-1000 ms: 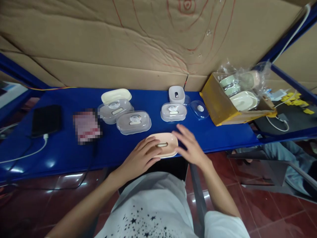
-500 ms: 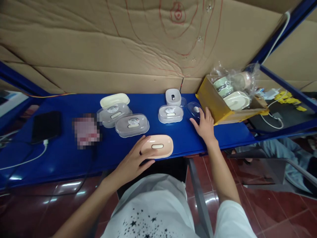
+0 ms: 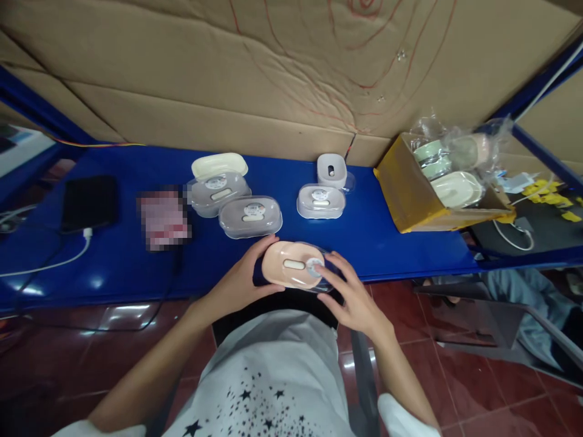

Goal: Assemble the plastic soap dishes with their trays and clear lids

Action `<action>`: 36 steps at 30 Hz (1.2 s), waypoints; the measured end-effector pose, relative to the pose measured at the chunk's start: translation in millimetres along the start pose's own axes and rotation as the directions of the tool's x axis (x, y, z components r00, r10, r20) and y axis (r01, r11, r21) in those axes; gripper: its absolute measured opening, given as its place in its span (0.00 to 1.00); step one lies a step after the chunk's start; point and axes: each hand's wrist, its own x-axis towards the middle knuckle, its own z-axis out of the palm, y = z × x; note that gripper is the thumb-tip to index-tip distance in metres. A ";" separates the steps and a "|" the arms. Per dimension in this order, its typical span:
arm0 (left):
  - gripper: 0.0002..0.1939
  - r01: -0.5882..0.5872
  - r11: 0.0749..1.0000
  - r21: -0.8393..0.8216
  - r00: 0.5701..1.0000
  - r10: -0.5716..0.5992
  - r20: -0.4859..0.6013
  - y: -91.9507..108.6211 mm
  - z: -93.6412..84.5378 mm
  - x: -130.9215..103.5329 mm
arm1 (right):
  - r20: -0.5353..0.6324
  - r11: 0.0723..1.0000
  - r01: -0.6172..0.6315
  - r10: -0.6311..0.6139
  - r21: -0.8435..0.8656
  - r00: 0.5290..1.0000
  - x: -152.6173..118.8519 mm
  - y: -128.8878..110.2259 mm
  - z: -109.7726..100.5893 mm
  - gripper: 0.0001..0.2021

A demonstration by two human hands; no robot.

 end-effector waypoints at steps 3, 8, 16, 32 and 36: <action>0.56 0.023 0.999 -0.037 1.000 -0.023 -0.002 -1.5 -0.5 -0.1 | 0.131 0.981 0.186 -0.178 -0.055 0.975 30.3 -14.1 4.8 0.34; 0.54 0.023 0.999 -0.040 1.000 -0.023 -0.012 -5.9 -0.7 -0.2 | 0.185 0.944 0.299 -0.272 -0.141 0.944 56.5 -16.2 -3.8 0.36; 0.55 0.037 0.998 -0.049 0.999 -0.035 0.030 0.2 -1.5 0.8 | 0.131 0.934 0.313 -0.293 -0.173 0.947 52.9 -14.0 -1.5 0.37; 0.35 -0.137 0.962 0.238 0.980 0.166 -0.107 9.7 -9.0 -12.9 | -0.204 0.894 -0.015 -0.086 -0.447 0.975 -1.3 45.8 -12.0 0.38; 0.27 -0.144 0.870 0.471 0.941 0.268 -0.208 21.1 -58.0 7.2 | -0.301 0.862 -0.155 0.002 -0.483 0.954 4.4 79.2 -26.1 0.35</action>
